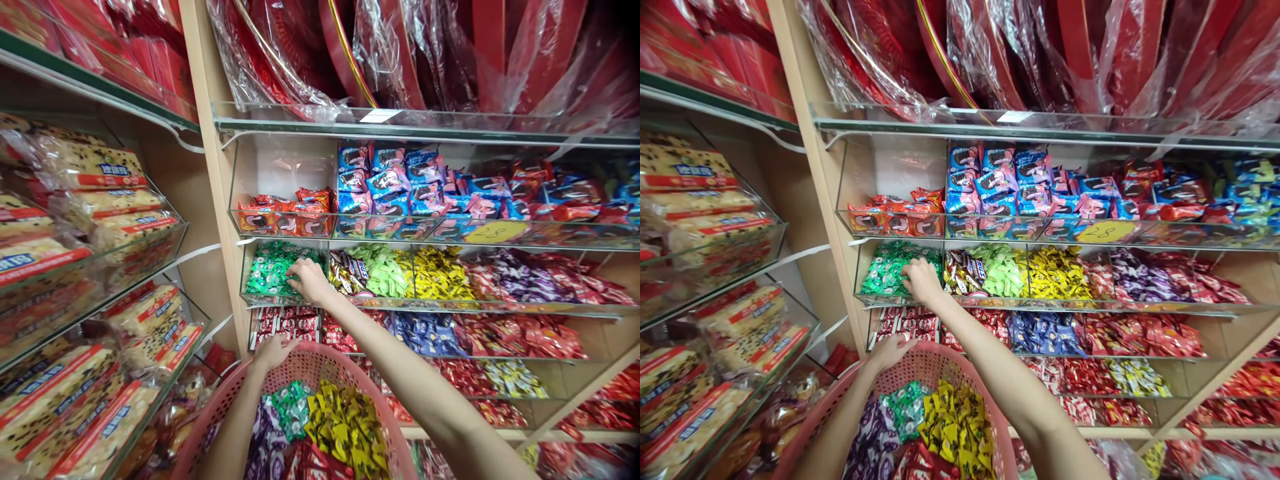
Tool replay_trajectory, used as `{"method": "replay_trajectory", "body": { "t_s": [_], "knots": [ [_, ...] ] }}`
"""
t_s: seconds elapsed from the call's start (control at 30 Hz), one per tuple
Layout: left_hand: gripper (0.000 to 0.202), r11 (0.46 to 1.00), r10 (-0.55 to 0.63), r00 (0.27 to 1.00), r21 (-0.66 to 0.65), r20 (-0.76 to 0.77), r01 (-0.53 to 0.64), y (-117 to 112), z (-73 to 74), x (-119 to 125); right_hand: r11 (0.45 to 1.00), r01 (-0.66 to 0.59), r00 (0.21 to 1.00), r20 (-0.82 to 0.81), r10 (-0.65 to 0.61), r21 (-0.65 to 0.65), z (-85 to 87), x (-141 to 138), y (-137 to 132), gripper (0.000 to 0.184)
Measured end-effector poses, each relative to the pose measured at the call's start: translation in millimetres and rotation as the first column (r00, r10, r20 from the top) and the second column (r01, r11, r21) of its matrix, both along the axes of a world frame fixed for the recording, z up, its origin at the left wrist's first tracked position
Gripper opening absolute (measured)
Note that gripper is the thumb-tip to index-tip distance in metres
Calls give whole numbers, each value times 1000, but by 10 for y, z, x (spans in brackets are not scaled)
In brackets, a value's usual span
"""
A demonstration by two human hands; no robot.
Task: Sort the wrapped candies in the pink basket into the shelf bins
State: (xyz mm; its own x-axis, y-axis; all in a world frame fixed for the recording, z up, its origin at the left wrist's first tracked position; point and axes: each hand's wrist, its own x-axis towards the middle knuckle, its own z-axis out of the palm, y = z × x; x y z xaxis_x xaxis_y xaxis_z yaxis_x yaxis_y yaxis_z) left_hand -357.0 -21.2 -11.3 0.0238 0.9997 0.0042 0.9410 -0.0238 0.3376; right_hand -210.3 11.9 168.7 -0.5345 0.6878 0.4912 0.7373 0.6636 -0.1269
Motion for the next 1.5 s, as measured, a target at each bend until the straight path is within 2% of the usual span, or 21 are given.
{"method": "replay_trajectory", "body": {
  "t_s": [0.17,0.37,0.53,0.63,0.7,0.8,0.93,1.0,1.07,1.17,1.27,1.4,1.5],
  "knots": [
    [61,1000,12,1000,-13,2,-12,-5,5,3,995,84,966,239,-95,55,-34,-36,101,19],
    [63,1000,8,1000,-11,-16,-8,2,1,-5,993,70,962,256,-92,96,-55,-13,114,20],
    [63,1000,6,1000,-25,6,-6,-9,17,2,986,51,993,98,-68,161,48,100,32,18],
    [64,1000,4,1000,-27,10,-4,-14,22,9,992,-5,996,-90,17,129,105,168,-85,17],
    [64,1000,5,1000,-28,10,-4,-11,22,11,993,-92,963,-247,108,75,86,199,-194,16],
    [66,999,18,1000,-36,22,-17,-4,27,13,961,-262,887,-415,204,-89,-87,231,-375,13],
    [52,997,11,999,-71,34,-8,-14,53,17,829,-410,880,-403,251,-380,-570,260,-562,9],
    [45,997,-1,1000,-81,13,2,-24,61,21,775,-405,903,-346,255,-485,-839,268,-614,8],
    [49,998,5,1000,-61,-2,-6,-29,58,25,745,-375,926,-269,267,-552,-1053,271,-640,10],
    [58,999,17,1000,-36,2,-17,-25,42,25,767,-317,948,-174,265,-558,-1178,273,-643,13],
    [52,999,1,1000,-47,14,-1,-13,28,18,852,-274,961,-157,227,-446,-1017,268,-608,16],
    [57,999,0,999,-43,42,2,-5,20,13,940,-239,970,-105,220,-245,-485,242,-491,18],
    [62,999,11,999,-35,36,-10,-11,19,13,994,-106,993,52,108,-30,-88,218,-334,20]
  ]
}}
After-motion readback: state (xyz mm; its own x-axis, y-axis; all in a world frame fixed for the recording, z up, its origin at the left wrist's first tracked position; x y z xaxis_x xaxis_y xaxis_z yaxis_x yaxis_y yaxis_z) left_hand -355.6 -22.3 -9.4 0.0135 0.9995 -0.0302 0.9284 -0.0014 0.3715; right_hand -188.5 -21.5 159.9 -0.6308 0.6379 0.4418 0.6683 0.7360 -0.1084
